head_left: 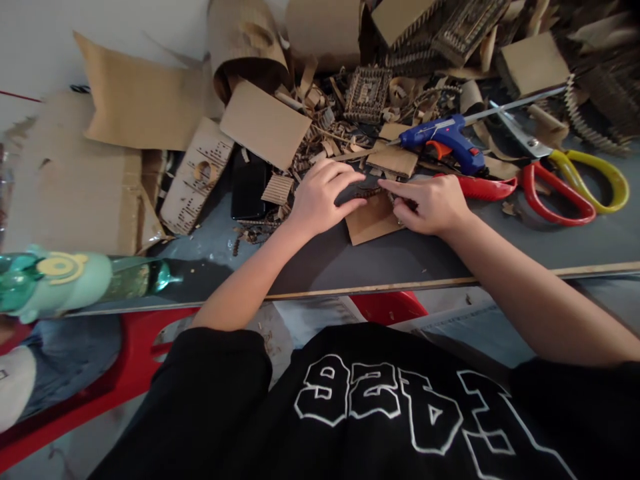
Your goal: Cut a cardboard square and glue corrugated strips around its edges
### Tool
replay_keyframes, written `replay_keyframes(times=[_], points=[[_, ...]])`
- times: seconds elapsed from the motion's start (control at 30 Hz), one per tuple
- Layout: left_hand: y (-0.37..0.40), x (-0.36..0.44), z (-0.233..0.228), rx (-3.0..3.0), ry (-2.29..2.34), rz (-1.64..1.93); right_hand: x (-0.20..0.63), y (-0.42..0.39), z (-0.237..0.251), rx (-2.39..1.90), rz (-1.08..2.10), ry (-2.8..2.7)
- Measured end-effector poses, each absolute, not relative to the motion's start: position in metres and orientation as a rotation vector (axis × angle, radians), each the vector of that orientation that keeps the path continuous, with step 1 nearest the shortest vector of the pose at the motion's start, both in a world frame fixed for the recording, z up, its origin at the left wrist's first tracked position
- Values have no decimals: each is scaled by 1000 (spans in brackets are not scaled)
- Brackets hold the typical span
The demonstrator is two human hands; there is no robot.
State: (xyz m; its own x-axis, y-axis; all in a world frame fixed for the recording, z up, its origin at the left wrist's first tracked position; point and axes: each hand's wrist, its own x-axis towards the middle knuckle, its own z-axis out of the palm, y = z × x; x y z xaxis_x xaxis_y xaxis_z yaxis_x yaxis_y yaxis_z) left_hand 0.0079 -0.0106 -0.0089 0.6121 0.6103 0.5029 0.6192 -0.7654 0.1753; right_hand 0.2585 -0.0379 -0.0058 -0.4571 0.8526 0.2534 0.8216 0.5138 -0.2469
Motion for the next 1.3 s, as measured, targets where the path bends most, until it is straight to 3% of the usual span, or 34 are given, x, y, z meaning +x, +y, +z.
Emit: replay_keyframes(times=[0.5, 0.83, 1.0, 1.17, 1.3], points=[[-12, -1, -27, -2813, -863, -964, 256, -38, -6, -1501, 122, -2460], [-15, 0, -23, -2897, -1069, -896, 256, -38, -6, -1475, 158, -2388], [-20, -2, -18, -2878, -1093, -1043, 257, -40, 9, -1531, 281, -2190], [-23, -7, -14, -2796, -1010, -1116, 251, -46, 25, -1728, 196, -2295], [-24, -8, -14, -2611, -1088, -1173, 249, -48, 25, -1604, 80, -2413]])
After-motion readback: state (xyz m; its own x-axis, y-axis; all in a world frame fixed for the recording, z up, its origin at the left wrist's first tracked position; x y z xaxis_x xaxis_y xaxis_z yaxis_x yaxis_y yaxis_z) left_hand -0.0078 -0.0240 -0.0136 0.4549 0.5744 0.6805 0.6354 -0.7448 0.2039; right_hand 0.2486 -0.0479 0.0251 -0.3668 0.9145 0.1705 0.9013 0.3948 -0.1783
